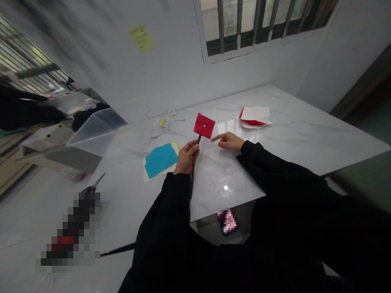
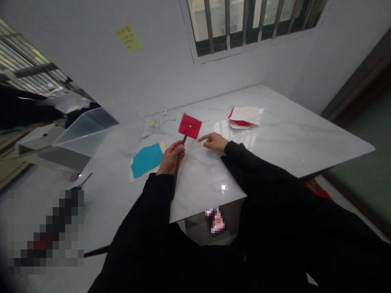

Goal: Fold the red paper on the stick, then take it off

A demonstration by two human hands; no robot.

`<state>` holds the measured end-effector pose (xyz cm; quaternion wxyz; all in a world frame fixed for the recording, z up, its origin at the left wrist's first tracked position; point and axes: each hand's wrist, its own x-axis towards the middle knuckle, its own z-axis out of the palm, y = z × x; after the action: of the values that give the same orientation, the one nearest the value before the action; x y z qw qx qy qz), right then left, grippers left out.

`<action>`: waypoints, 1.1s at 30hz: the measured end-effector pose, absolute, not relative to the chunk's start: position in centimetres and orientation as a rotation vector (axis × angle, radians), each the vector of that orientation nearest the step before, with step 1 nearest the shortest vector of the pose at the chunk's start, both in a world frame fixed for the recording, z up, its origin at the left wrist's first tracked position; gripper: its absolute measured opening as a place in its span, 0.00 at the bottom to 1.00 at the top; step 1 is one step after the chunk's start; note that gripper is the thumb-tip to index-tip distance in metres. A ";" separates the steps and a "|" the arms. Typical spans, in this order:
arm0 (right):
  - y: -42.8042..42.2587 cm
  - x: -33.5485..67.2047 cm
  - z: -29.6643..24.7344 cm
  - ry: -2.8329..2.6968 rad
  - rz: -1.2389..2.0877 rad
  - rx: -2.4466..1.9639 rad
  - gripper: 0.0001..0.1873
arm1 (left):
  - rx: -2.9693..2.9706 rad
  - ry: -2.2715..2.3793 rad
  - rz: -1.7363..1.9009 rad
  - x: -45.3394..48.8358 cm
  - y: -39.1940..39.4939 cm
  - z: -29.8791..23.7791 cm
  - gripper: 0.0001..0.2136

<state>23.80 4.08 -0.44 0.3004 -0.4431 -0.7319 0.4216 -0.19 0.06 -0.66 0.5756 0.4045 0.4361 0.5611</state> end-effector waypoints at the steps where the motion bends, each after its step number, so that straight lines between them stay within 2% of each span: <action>1: 4.0 23.7 -0.4 -2.022 1.199 -1.106 0.20 | 0.949 1.023 1.317 -0.2 0.1 -0.7 0.22; 4: 3.8 23.4 -0.5 -2.055 1.177 -1.050 0.16 | 0.940 1.028 1.318 -0.2 0.1 -0.7 0.23; 10: 4.4 23.8 -0.9 -1.803 0.781 -1.382 0.14 | 0.948 1.027 1.312 0.0 0.0 -0.5 0.23; 14: 4.8 24.1 -1.2 -1.625 0.763 -1.439 0.33 | 1.013 1.042 1.298 0.2 -0.3 -0.3 0.22; 15: 4.8 24.2 -1.1 -1.649 0.798 -1.428 0.35 | 1.029 1.046 1.291 0.3 -0.3 -0.3 0.21; 16: 4.8 24.2 -1.0 -1.719 0.846 -1.405 0.32 | 1.038 1.049 1.288 0.3 -0.4 -0.3 0.21; 19: 4.5 24.3 -0.5 -2.012 0.961 -1.327 0.13 | 1.023 1.055 1.298 0.4 -0.4 -0.2 0.21; 20: 4.5 24.3 -0.3 -2.062 0.969 -1.319 0.10 | 1.013 1.057 1.305 0.4 -0.4 -0.2 0.21; 33: 4.2 24.1 -0.2 -1.966 0.922 -1.350 0.10 | 0.998 1.042 1.303 0.3 -0.2 -0.3 0.21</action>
<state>24.07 4.22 -0.21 0.2881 -0.5056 -0.7364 0.3452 0.26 -0.23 -0.27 0.5636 0.4241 0.4428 0.5536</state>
